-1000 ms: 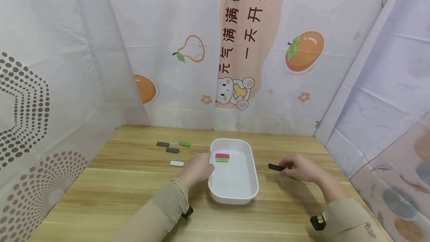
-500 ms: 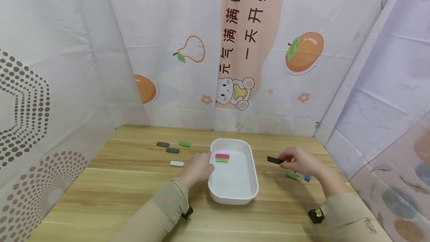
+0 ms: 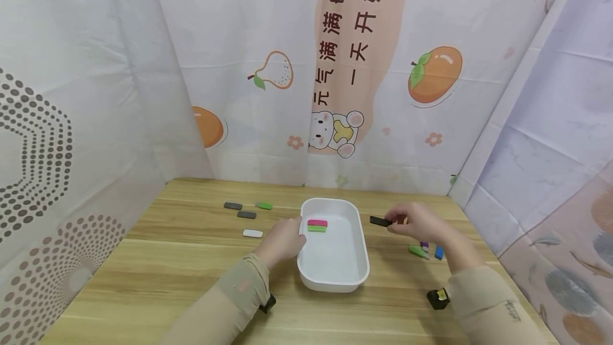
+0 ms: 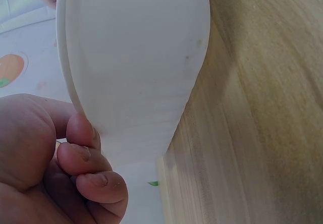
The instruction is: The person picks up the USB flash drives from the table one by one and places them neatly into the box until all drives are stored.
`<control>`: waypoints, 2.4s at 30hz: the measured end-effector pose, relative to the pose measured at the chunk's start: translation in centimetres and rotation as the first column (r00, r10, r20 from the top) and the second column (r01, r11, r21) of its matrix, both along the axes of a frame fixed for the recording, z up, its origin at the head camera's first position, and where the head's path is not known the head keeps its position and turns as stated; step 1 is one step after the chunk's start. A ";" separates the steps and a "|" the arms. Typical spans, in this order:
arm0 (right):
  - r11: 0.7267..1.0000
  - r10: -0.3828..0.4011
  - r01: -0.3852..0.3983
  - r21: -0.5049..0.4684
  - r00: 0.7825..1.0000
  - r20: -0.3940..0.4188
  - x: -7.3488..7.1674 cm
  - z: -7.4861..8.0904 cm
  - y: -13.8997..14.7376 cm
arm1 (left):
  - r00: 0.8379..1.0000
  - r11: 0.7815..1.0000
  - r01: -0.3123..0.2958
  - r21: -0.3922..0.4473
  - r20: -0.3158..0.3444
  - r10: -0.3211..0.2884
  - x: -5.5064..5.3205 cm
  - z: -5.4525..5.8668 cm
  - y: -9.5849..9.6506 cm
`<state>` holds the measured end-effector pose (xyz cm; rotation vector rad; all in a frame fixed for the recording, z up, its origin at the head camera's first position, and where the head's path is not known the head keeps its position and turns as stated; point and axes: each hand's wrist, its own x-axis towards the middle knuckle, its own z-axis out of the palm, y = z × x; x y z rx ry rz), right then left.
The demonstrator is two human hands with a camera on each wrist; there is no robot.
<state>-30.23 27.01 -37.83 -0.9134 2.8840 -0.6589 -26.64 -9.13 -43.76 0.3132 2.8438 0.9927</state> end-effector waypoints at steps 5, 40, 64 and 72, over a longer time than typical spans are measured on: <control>1.000 -0.010 0.010 0.010 1.000 0.012 -0.3 0.4 -0.9 | 1.000 1.000 0.005 -0.008 -0.008 -0.005 -0.1 -0.1 0.0; 0.998 0.062 -0.062 -0.018 0.998 0.008 -3.0 2.4 -7.7 | 1.000 1.000 0.005 -0.014 -0.006 -0.005 -0.3 -0.3 0.0; 0.996 0.072 -0.076 0.056 0.995 0.075 -5.1 1.2 -10.8 | 1.000 1.000 0.004 0.010 -0.023 -0.004 -0.2 -0.2 0.0; 0.992 0.070 -0.082 0.098 0.990 0.120 -5.2 0.3 -11.9 | 0.999 1.000 0.011 0.013 -0.046 -0.010 -0.2 -0.3 0.0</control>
